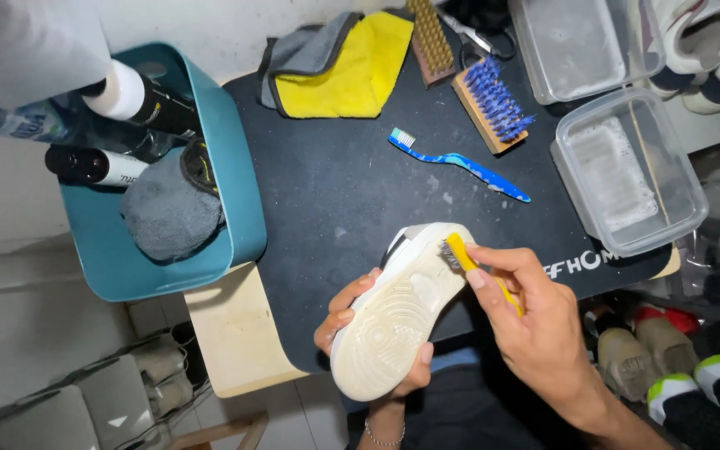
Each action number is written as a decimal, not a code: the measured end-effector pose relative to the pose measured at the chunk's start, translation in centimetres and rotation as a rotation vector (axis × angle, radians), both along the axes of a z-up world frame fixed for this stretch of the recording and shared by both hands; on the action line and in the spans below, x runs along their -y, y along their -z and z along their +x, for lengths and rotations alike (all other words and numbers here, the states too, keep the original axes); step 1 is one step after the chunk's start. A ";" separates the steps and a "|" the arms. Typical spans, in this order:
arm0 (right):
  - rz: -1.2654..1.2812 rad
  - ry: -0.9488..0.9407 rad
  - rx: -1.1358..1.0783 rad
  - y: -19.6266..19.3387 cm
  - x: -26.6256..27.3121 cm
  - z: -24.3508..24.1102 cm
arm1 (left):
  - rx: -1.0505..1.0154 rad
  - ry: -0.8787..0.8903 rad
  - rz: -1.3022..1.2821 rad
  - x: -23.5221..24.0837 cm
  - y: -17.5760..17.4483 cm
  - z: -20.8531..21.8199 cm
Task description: The person cleans a white sneaker using a blue brush and a yellow cloth. They scrub the upper and sole of the shoe, wipe it down, and then use a small yellow brush to clean the sole's treads.
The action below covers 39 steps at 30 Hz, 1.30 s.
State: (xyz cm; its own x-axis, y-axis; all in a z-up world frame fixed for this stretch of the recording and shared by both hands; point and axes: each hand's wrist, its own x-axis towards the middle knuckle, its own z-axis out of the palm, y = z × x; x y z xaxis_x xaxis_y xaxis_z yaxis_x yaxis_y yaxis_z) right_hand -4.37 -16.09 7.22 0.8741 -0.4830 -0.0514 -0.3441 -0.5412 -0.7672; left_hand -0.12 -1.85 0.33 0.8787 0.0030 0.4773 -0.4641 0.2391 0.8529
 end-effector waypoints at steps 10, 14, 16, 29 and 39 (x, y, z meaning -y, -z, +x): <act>0.123 -0.125 -0.112 -0.1 -1.2 -0.3 | -0.049 -0.014 0.032 0.4 -0.4 0.1; 0.116 -0.154 -0.086 1.2 -2.4 -2.5 | -0.062 -0.024 0.040 0.3 -0.6 0.4; 0.132 -0.105 -0.182 0.6 -1.8 -2.8 | -0.066 -0.033 0.038 0.8 -0.5 0.5; 0.254 -0.120 -0.218 0.5 -1.6 -1.8 | -0.081 -0.070 0.043 -0.2 0.0 0.9; 0.178 -0.073 -0.142 -1.0 -1.7 1.8 | -0.133 -0.039 -0.012 -0.3 -0.2 -0.3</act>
State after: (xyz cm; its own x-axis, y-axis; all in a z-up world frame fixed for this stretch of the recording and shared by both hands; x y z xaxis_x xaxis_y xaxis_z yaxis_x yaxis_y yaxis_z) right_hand -2.58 -14.41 8.26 0.8845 -0.3910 -0.2546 -0.4199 -0.4293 -0.7996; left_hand -0.39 -1.55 0.52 0.9333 0.0436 0.3565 -0.3565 0.2332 0.9047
